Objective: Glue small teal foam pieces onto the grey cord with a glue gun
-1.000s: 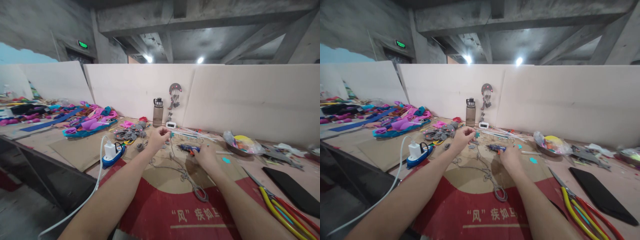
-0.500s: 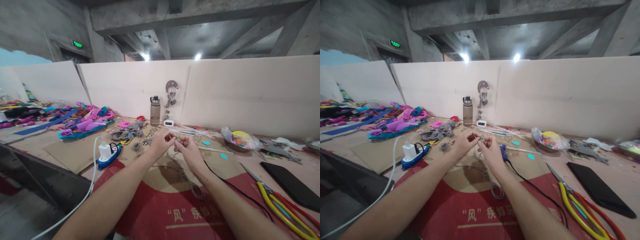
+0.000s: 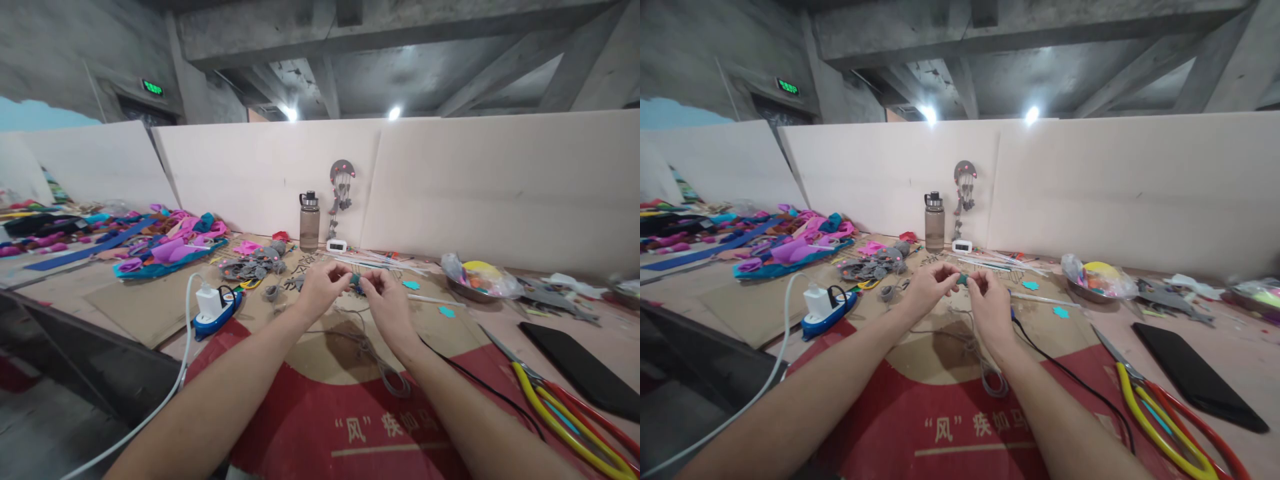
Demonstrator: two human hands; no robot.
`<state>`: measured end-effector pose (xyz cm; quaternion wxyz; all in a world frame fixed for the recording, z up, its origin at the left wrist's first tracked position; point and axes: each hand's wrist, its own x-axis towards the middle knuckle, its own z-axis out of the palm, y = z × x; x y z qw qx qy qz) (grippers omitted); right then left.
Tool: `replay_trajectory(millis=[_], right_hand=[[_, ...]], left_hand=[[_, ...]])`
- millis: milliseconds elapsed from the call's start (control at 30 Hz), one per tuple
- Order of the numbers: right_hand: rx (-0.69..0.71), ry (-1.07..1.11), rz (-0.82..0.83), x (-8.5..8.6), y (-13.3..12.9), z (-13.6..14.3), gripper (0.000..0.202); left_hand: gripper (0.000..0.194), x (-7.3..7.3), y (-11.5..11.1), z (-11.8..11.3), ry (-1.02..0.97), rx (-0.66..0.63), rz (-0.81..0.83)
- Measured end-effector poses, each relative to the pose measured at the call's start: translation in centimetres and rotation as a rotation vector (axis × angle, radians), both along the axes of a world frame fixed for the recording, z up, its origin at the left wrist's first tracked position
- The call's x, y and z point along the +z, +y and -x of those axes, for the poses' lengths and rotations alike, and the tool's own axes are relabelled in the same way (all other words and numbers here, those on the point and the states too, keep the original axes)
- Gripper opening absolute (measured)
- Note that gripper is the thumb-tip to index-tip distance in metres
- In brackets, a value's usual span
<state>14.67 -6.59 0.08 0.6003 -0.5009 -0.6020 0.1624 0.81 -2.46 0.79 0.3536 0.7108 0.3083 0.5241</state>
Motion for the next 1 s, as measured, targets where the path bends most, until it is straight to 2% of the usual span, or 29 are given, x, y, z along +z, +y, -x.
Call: replay_trajectory(millis=[167,267,400,667,1000], right_hand=[[-0.144,-0.220,-0.083,0.63,-0.82,0.29,0.012],[-0.171,-0.265,-0.100,0.86,-1.10,0.37,0.013],[-0.167,-0.239,-0.107,0.97,-1.07,0.38,0.016],[-0.094,-0.130,0.006,0.50,-0.68,0.32,0.024],[-0.074,-0.065,0.043,0.62,-0.72,0.47,0.024]], left_hand=[[0.016,-0.01,-0.05,0.05,0.038,0.037,-0.032],[0.014,-0.08,0.02,0.06,0.050,0.048,-0.048],[0.013,-0.03,-0.01,0.03,0.026,0.046,-0.032],[0.014,0.13,-0.36,-0.20,-0.022,0.003,0.020],[0.016,0.03,-0.02,-0.29,-0.092,-0.100,0.137]])
